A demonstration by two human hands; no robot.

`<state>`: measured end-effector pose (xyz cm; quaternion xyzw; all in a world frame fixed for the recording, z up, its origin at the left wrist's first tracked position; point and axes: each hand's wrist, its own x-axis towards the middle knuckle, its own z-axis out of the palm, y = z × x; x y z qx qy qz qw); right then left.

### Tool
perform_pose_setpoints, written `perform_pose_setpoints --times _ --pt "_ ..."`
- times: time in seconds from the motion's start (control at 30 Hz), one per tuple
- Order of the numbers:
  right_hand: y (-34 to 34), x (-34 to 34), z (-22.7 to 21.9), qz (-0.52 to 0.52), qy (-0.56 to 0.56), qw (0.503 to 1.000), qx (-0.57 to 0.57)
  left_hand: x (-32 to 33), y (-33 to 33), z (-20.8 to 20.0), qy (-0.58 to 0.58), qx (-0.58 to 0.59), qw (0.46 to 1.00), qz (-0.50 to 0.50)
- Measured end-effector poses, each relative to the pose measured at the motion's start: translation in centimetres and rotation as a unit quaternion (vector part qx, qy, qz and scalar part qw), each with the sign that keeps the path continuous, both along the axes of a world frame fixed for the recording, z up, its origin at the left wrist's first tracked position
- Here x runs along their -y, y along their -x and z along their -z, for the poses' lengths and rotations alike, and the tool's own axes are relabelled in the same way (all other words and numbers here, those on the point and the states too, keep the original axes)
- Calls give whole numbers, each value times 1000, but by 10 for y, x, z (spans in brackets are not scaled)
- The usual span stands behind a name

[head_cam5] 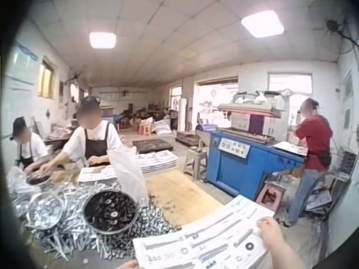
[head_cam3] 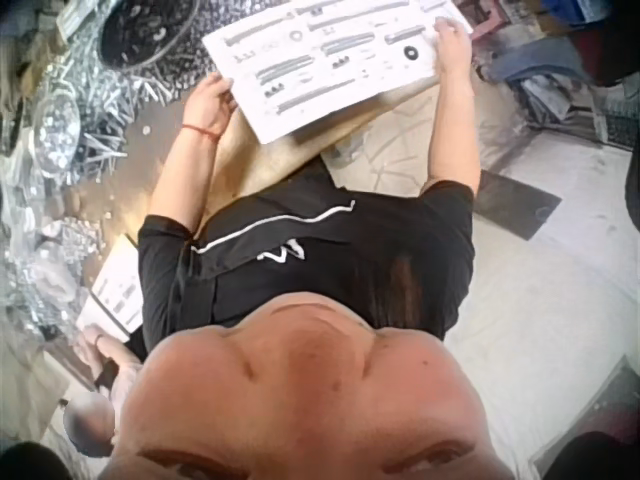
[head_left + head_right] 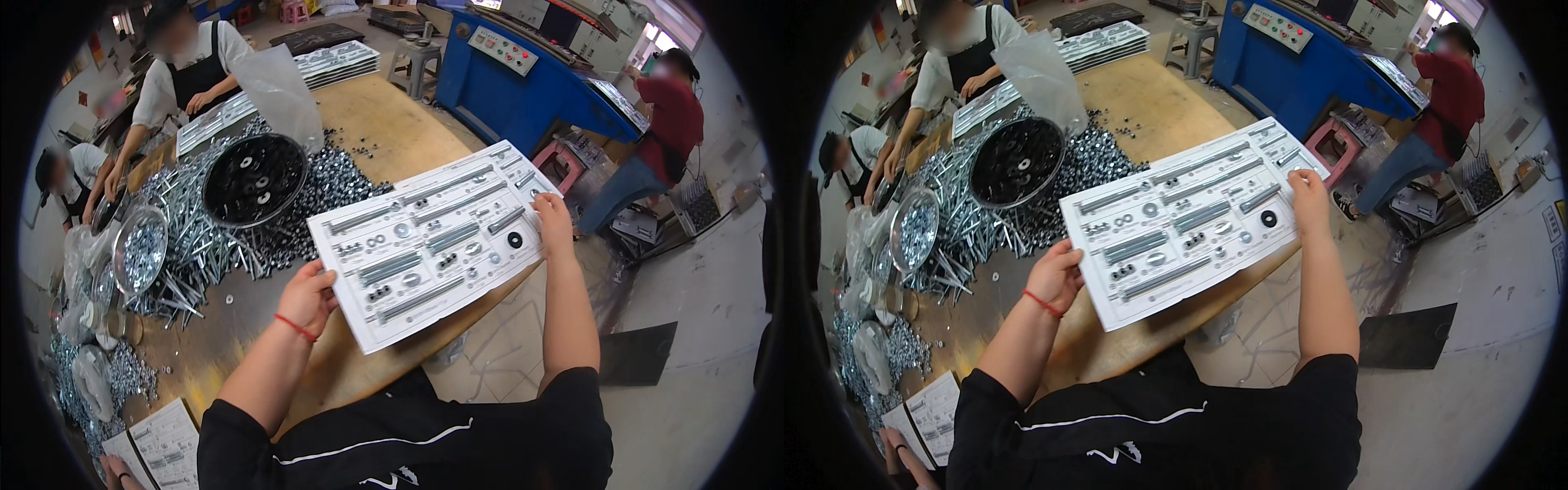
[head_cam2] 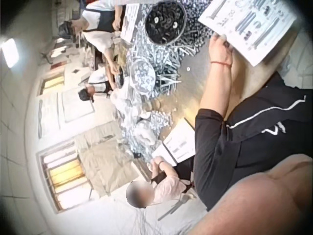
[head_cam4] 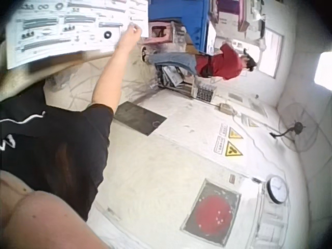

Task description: The person assembles small metal hardware components, including bolts, nuts, and washers, onto a printed instruction sheet. They pick individual pieces from piles on the table and place them into designated slots on the sheet, occasionally adjusting the sheet's position.

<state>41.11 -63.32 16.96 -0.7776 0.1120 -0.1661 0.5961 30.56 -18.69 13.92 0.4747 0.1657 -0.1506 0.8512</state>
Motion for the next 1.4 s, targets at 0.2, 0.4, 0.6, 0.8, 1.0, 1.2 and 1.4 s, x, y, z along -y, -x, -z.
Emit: perform_pose_setpoints --times 0.2,0.4,0.6,0.8,1.0,1.2,1.4 --pt "-86 71 5 54 27 998 36 84 -77 17 46 -28 998 17" --pt "-154 131 21 63 33 996 51 144 -124 27 53 -24 998 28" --pt "-181 146 37 64 -18 997 35 166 -139 38 10 -52 999 12" --pt "-179 145 52 56 -26 998 30 165 -140 50 11 -43 999 15" --pt "-186 171 75 -9 48 998 30 164 -147 66 -123 -10 992 11" --pt "-161 96 18 77 247 961 96 160 -143 76 -235 59 970 0" --pt "-44 -109 -6 -107 14 961 255 66 -54 53 -157 116 981 -13"
